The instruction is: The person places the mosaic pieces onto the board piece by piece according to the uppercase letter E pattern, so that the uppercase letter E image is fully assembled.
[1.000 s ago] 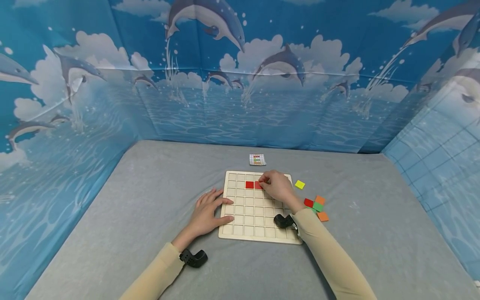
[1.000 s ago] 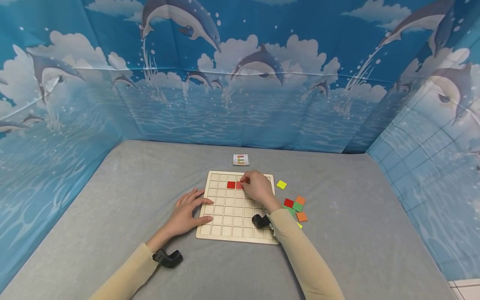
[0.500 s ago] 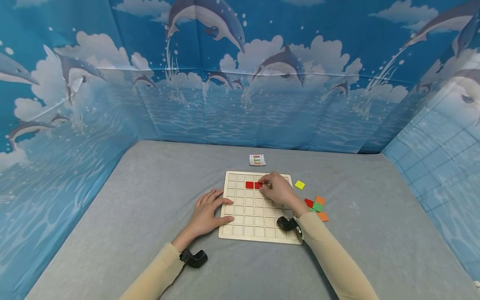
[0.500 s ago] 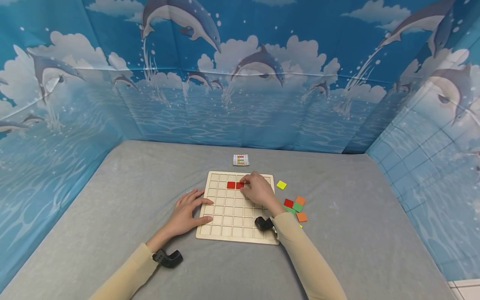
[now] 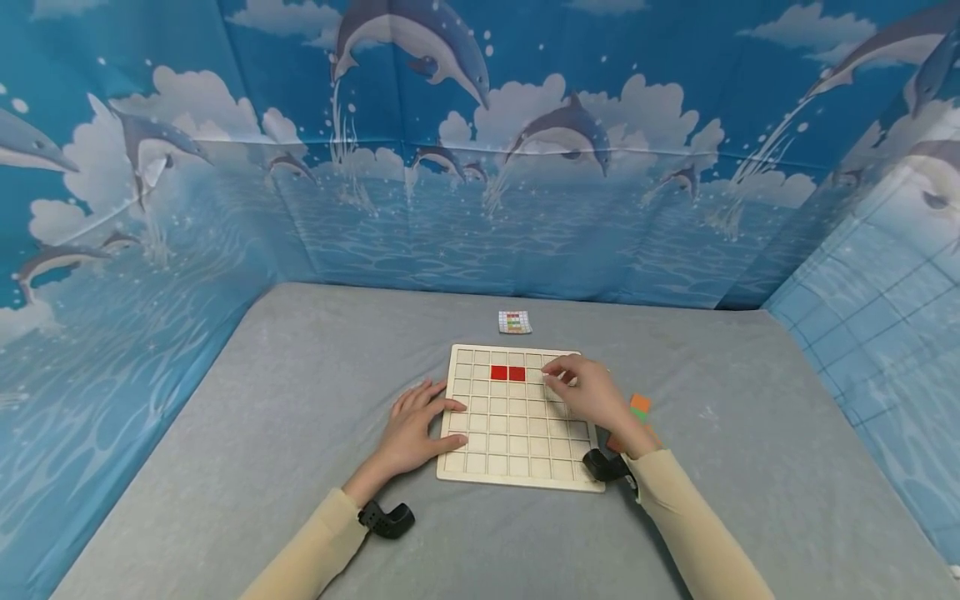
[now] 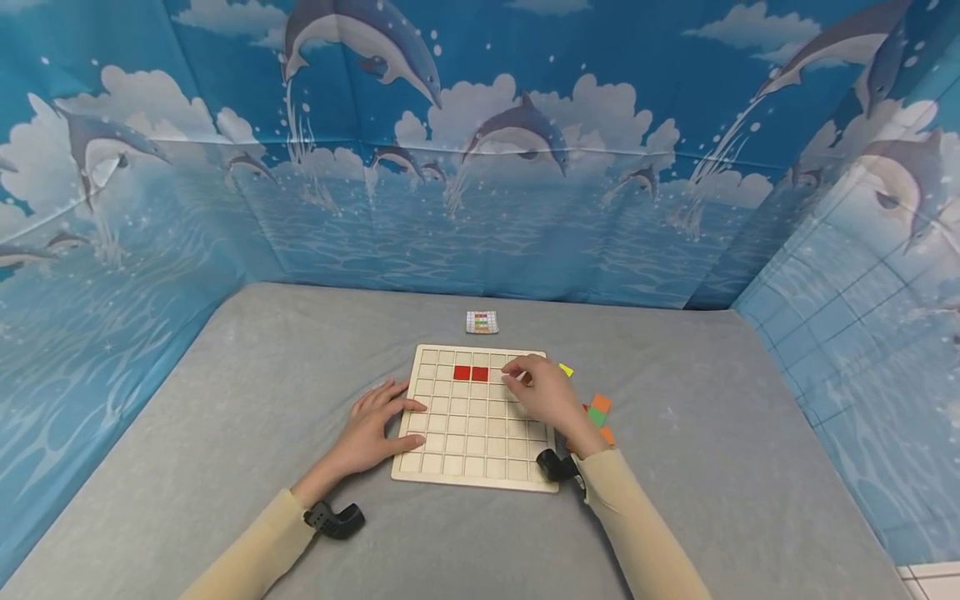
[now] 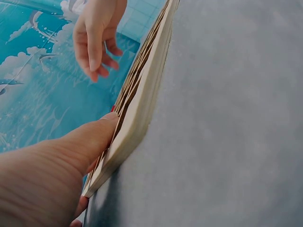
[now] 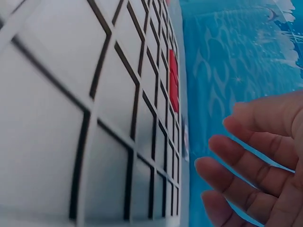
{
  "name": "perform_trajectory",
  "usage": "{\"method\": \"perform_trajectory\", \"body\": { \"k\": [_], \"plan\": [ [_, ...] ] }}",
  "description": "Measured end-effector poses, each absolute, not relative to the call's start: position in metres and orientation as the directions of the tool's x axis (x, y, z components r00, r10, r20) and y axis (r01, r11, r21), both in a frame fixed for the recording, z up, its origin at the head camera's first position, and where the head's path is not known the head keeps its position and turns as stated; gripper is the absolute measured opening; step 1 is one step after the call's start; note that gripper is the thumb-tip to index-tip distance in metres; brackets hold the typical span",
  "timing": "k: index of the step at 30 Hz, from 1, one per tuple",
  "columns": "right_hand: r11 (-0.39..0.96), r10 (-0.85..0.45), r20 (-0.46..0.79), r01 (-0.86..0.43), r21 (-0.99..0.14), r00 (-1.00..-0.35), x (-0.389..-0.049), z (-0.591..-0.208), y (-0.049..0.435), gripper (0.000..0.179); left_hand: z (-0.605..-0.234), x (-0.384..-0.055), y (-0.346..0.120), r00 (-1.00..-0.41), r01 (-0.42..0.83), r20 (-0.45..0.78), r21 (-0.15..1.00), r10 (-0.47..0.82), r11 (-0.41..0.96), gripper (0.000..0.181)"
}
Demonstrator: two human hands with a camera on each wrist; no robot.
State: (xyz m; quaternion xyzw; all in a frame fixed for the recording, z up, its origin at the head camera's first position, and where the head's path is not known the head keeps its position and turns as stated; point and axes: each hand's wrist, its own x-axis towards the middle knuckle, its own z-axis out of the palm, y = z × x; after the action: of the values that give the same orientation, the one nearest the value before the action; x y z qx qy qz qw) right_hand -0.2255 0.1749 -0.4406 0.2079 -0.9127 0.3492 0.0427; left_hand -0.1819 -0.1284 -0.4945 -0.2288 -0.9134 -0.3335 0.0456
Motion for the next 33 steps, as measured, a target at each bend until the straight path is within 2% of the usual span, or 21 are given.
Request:
{"method": "perform_trajectory", "body": {
  "k": [6, 20, 25, 29, 33],
  "plan": [
    [0.659, -0.325, 0.265, -0.418, -0.625, -0.908, -0.219, -0.436, 0.199, 0.018, -0.496, -0.182, -0.128, -0.894, 0.443, 0.236, 0.587, 0.381, 0.677, 0.042],
    [0.765, -0.232, 0.225, -0.320, -0.559, -0.946, -0.210, -0.433, 0.254, 0.013, -0.495, -0.182, -0.128, -0.896, 0.439, 0.230, 0.591, 0.380, 0.677, 0.042],
    [0.799, -0.227, 0.120, -0.255, -0.544, -0.967, -0.211, -0.433, 0.259, 0.011, -0.493, -0.182, -0.128, -0.898, 0.435, 0.230, 0.593, 0.375, 0.677, 0.041],
    [0.826, -0.249, -0.010, -0.207, -0.524, -0.969, -0.212, -0.433, 0.261, 0.018, -0.493, -0.182, -0.128, -0.898, 0.435, 0.224, 0.589, 0.379, 0.682, 0.042],
    [0.842, -0.270, -0.081, -0.195, -0.503, -0.959, -0.212, -0.436, 0.262, 0.023, -0.493, -0.181, -0.128, -0.897, 0.435, 0.221, 0.589, 0.382, 0.681, 0.042]
  ]
}}
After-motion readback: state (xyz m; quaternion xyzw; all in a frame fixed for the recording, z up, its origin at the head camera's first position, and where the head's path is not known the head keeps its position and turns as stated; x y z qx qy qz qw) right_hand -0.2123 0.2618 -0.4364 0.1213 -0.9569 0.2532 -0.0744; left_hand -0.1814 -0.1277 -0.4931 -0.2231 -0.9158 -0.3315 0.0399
